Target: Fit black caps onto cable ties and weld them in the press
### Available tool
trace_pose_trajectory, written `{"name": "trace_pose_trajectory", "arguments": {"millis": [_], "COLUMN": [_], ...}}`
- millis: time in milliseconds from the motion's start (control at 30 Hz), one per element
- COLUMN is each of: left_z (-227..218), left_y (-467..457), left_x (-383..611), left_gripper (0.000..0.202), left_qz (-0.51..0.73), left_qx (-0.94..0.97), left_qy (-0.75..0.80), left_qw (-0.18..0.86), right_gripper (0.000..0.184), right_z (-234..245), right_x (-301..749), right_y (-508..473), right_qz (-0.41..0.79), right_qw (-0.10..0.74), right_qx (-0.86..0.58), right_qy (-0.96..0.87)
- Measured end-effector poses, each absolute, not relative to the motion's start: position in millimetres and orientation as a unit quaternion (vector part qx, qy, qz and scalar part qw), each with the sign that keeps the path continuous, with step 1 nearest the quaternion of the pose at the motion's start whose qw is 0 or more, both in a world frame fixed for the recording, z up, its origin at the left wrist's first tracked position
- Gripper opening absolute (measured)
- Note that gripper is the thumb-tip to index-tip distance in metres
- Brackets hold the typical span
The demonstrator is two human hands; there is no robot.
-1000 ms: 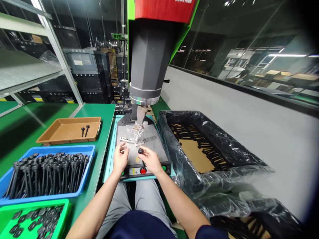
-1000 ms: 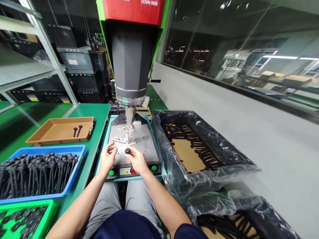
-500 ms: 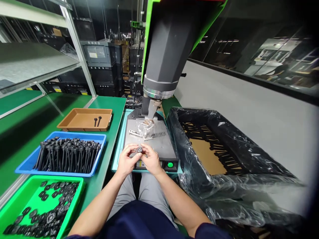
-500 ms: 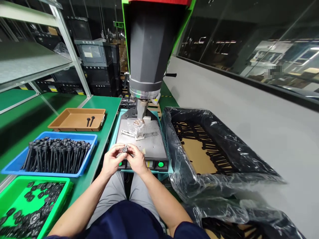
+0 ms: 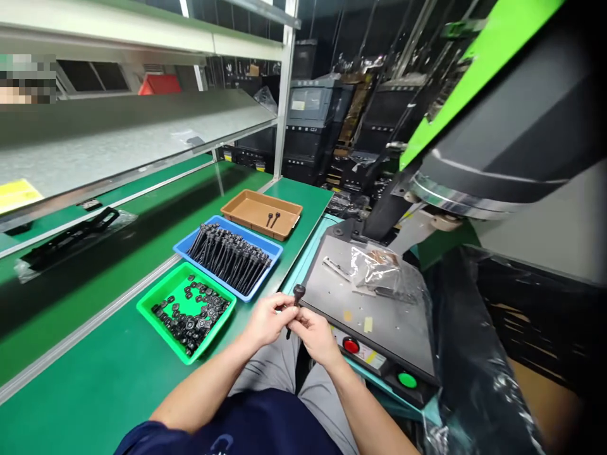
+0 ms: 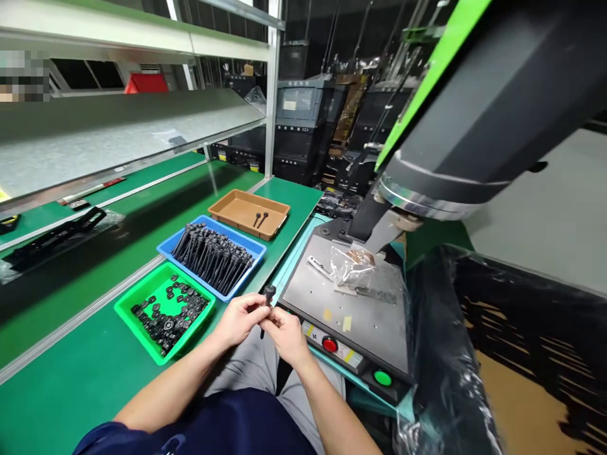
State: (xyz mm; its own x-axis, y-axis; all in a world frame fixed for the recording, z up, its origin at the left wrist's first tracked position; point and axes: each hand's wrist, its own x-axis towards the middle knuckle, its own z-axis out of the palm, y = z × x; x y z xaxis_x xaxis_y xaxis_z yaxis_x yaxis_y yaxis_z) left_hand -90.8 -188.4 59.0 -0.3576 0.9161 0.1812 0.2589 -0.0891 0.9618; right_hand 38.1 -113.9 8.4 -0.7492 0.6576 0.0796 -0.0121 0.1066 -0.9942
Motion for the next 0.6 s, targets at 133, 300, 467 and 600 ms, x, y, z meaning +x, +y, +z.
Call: {"name": "trace_pose_trajectory", "arguments": {"millis": [133, 300, 467, 600], "left_z": [88, 95, 64, 42], "left_y": [-213, -210, -186, -175], "left_x": [-142, -253, -325, -335], "left_gripper": [0.015, 0.025, 0.026, 0.016], "left_qz": [0.560, 0.527, 0.378, 0.305], "left_qx": [0.459, 0.385, 0.365, 0.373], "left_qy": [0.649, 0.757, 0.851, 0.875], "left_qw": [0.232, 0.031, 0.023, 0.057], "right_gripper": [0.034, 0.032, 0.038, 0.042], "right_z": [6, -2, -9, -11], "right_x": [22, 27, 44, 57], "right_y": [-116, -114, -117, -116], "right_qz": [0.624, 0.637, 0.657, 0.657], "right_qw": [0.265, 0.239, 0.220, 0.234], "right_qx": [-0.219, -0.245, -0.273, -0.305], "right_qy": [-0.702, -0.691, -0.667, -0.648]}}
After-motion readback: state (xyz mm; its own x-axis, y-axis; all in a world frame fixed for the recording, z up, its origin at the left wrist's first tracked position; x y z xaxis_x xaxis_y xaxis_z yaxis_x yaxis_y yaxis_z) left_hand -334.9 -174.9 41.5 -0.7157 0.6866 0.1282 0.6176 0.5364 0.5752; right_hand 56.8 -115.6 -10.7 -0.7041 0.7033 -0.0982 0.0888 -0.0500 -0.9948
